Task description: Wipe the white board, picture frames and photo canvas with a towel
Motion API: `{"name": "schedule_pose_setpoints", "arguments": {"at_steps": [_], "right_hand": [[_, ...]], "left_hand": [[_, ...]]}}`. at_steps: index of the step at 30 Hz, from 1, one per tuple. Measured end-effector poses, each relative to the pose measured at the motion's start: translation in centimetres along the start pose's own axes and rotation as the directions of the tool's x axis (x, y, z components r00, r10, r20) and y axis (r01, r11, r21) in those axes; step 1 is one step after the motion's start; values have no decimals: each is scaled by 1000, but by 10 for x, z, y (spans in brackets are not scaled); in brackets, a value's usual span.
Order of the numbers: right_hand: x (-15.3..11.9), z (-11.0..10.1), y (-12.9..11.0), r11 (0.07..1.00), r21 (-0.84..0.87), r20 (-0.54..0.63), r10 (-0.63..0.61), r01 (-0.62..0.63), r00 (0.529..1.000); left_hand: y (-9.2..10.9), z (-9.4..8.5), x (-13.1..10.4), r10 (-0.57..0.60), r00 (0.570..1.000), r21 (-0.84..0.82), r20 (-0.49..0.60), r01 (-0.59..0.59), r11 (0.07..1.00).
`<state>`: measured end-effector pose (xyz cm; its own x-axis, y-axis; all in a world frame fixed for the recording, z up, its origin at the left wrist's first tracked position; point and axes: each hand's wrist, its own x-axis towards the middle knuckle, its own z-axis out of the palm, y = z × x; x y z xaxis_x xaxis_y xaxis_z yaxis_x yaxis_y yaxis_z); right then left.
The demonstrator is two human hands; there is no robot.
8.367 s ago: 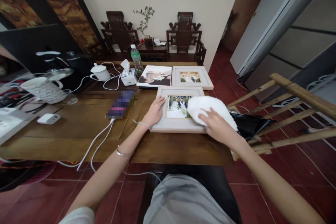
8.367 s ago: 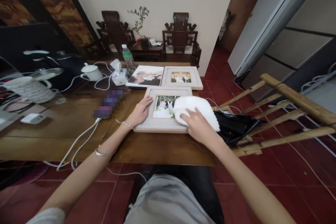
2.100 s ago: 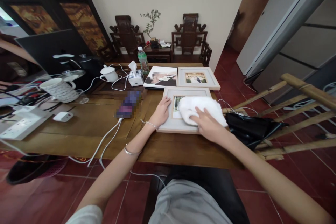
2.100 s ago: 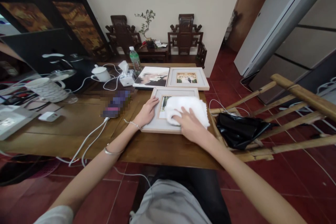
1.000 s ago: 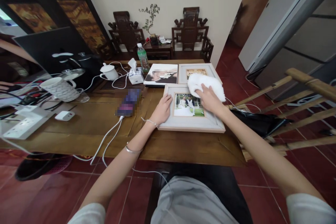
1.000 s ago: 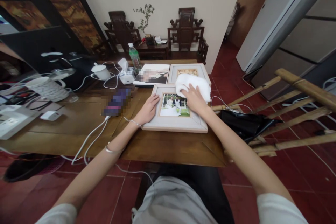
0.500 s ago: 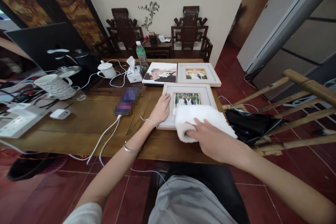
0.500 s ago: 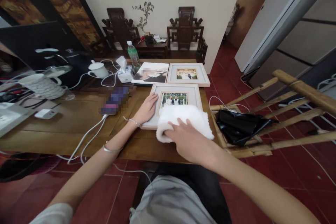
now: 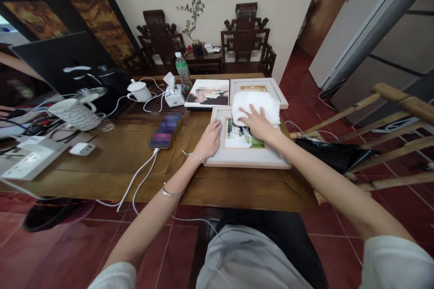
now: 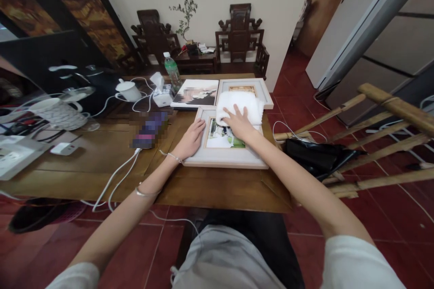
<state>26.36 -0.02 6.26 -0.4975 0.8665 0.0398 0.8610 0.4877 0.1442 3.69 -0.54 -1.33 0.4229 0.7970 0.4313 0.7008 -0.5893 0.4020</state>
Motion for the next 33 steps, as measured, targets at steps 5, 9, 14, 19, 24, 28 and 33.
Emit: {"name": "schedule_pose_setpoints", "arguments": {"at_steps": [5, 9, 14, 19, 24, 28, 33], "right_hand": [[-44, -25, -43, 998, 50, 175, -43, 35, 984], [-88, -52, -72, 973, 203, 301, -165, 105, 939], [-95, -51, -93, 964, 191, 188, -220, 184, 957], [-43, -23, -92, 983, 59, 98, -182, 177, 978], [20, -18, -72, 995, -17, -19, -96, 96, 995], [32, -22, -73, 998, -16, -17, -55, 55, 998], [-20, -21, -92, 979, 11, 52, -205, 204, 977]], "left_hand": [[2, 1, 0, -18, 1000, -11, -18, 18, 1000], [7, -1, 2, -51, 998, -38, -26, 50, 998], [15, -5, 1, -141, 988, -174, -61, 129, 976], [20, -10, -1, -161, 983, -342, -88, 122, 932], [23, -16, -3, -161, 983, -358, -94, 117, 926], [23, -17, -4, -172, 981, -356, -95, 128, 926], [21, -16, -4, -174, 978, -350, -114, 124, 928]]}}
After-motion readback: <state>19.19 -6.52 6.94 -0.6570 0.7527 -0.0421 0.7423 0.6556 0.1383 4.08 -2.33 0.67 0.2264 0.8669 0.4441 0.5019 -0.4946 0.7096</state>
